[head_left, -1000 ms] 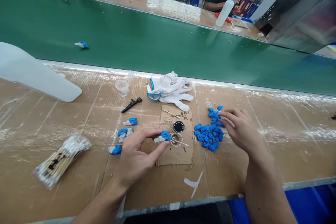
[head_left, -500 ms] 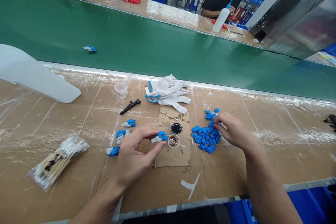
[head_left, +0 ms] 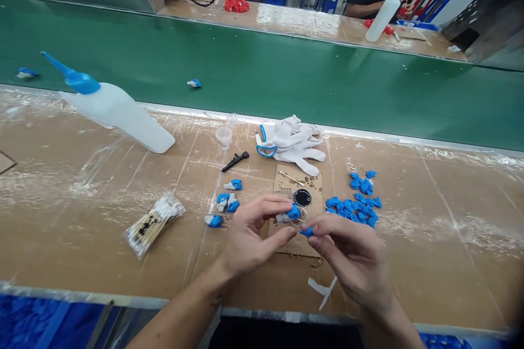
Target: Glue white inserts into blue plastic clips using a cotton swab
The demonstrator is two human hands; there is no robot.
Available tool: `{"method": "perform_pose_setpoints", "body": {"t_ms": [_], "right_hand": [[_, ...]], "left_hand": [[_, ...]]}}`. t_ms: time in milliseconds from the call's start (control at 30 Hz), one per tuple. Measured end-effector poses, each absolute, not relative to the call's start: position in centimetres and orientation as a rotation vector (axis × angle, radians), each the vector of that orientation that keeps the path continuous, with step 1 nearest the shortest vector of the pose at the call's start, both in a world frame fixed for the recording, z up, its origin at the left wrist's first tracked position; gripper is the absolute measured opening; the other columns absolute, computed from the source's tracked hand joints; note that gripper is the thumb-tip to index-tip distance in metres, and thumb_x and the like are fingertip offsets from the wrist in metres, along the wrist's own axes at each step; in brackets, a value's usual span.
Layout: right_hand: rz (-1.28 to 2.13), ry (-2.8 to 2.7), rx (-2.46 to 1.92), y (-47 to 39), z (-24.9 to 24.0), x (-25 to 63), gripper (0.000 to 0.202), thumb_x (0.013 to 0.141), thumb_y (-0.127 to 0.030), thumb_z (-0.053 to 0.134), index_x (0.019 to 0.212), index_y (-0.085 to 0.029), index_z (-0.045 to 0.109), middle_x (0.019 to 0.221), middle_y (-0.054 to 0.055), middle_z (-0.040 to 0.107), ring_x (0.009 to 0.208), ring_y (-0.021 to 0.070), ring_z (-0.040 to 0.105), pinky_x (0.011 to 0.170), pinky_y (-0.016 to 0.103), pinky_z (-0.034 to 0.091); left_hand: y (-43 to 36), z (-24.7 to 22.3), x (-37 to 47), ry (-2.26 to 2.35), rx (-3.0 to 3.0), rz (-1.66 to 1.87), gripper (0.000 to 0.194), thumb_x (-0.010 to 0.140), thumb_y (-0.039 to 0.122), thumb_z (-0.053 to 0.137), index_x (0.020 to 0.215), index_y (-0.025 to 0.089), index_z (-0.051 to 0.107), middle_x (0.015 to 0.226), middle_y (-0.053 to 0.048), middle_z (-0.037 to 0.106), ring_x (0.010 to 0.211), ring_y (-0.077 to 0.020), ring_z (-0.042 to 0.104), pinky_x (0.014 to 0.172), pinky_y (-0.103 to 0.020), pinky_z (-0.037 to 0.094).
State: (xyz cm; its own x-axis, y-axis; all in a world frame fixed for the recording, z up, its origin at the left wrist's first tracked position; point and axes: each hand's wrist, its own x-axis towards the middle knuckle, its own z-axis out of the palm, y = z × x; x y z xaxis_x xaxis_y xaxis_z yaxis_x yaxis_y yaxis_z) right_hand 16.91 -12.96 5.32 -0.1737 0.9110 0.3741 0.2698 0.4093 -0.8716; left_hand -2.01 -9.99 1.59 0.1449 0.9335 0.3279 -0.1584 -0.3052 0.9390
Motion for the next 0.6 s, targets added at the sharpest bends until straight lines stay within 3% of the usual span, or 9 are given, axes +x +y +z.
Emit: {"method": "perform_pose_setpoints", "body": {"t_ms": [167,367,533,600], "right_hand": [[0.640,-1.769,-1.112,-12.8,5.4,16.7,0.016,0.095,-0.008,0.068,0.101,-0.022,0.071,0.084,-0.001,0.075,0.070,0.0137,0.071,0.063,0.023,0.057],[0.443,-1.915,-1.080,-12.8,5.9,16.9,0.021,0.092,-0.004,0.072,0.105,-0.021,0.073,0.085,0.001,0.069,0.072,0.0134,0.064,0.063,0.025,0.054],[0.769,-1.858,-1.173,-12.8,6.3,16.9,0.033,0.096,-0.018,0.070,0.127,-0.028,0.069,0.115,0.005,0.069,0.091,0.0162,0.069,0.079,0.027,0.062],[0.821,-1.859,-1.149,-13.0,6.4,16.7,0.032,0.098,-0.016,0.066,0.125,-0.032,0.070,0.115,0.003,0.071,0.103,0.0165,0.071,0.086,0.025,0.062]], "left_hand": [[-10.2,1.8,-2.3,0.739,1.434,1.315,0.035,0.079,0.010,0.084,0.111,0.025,0.082,0.112,-0.011,0.082,0.104,-0.0261,0.079,0.093,-0.041,0.066],[-10.2,2.0,-2.3,0.736,1.517,1.307,0.031,0.083,0.006,0.081,0.107,0.025,0.083,0.105,-0.010,0.083,0.097,-0.0239,0.081,0.087,-0.037,0.068],[-10.3,2.4,-2.5,0.656,1.605,1.332,0.029,0.084,0.004,0.079,0.105,0.023,0.081,0.098,-0.010,0.083,0.085,-0.0218,0.081,0.074,-0.031,0.068],[-10.5,2.6,-2.7,0.643,1.642,1.367,0.024,0.086,0.007,0.079,0.103,0.024,0.080,0.097,-0.009,0.082,0.084,-0.0208,0.081,0.073,-0.030,0.067]]}}
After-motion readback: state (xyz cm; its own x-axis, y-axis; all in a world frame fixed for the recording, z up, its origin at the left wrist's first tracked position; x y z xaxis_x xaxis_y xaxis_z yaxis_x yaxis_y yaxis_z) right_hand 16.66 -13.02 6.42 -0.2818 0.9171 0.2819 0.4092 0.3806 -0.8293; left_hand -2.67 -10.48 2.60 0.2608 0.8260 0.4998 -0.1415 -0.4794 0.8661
